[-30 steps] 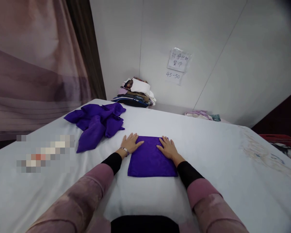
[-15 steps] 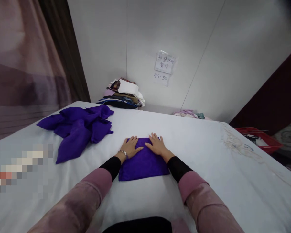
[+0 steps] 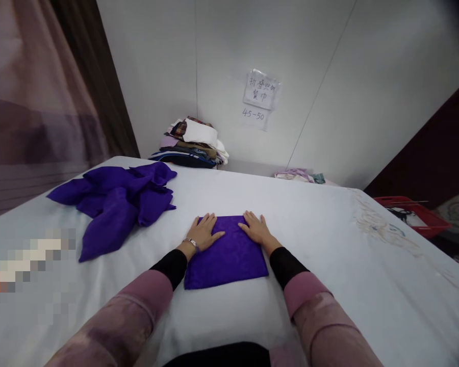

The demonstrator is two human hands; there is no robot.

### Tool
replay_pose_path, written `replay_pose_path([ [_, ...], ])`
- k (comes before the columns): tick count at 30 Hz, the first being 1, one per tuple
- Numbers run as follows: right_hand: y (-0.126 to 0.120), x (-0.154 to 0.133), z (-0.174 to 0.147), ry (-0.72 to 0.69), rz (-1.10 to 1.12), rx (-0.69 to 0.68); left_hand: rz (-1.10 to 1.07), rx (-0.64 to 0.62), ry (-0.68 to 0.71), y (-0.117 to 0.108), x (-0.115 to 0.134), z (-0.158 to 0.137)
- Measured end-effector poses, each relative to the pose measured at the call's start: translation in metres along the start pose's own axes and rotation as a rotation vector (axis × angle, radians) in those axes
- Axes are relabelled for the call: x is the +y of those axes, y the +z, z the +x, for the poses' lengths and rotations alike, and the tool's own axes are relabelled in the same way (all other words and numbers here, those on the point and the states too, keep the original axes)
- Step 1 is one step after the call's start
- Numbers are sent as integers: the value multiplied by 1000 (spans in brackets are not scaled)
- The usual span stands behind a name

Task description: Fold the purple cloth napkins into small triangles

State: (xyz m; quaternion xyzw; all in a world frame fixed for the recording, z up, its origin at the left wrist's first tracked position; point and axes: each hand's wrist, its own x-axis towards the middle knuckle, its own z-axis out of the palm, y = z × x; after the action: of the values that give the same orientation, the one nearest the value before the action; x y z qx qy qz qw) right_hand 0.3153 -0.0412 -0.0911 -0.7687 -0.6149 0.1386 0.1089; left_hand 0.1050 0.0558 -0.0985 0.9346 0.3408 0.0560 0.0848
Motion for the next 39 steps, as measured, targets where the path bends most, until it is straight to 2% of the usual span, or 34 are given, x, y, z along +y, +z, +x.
replay_pose_path([
  [4,-9,9,0,49,282,50,-12,-26,-17,-2,2,0],
  [8,-25,20,-19,137,371,165,-50,-42,-48,-6,1,4],
  [13,-22,26,-77,157,398,236,-53,26,-89,-20,-6,13],
  [17,-10,15,-119,149,328,180,-15,58,-127,-29,-10,24],
  [20,-5,5,-134,128,242,131,-3,44,-161,-32,-12,31],
  [23,-4,4,-134,124,212,82,-19,10,-214,-33,-19,32],
  [26,-9,16,-122,120,245,70,-57,-35,-273,-35,-28,24],
  [31,-29,50,-87,132,164,140,-130,-88,-300,-37,-28,-10],
  [35,-33,56,-74,117,98,172,-192,-70,-266,-36,-20,-35],
  [37,-28,50,-79,70,75,220,-232,-35,-232,-35,-20,-42],
  [39,-19,40,-91,-67,78,297,-273,-3,-196,-34,-23,-47],
])
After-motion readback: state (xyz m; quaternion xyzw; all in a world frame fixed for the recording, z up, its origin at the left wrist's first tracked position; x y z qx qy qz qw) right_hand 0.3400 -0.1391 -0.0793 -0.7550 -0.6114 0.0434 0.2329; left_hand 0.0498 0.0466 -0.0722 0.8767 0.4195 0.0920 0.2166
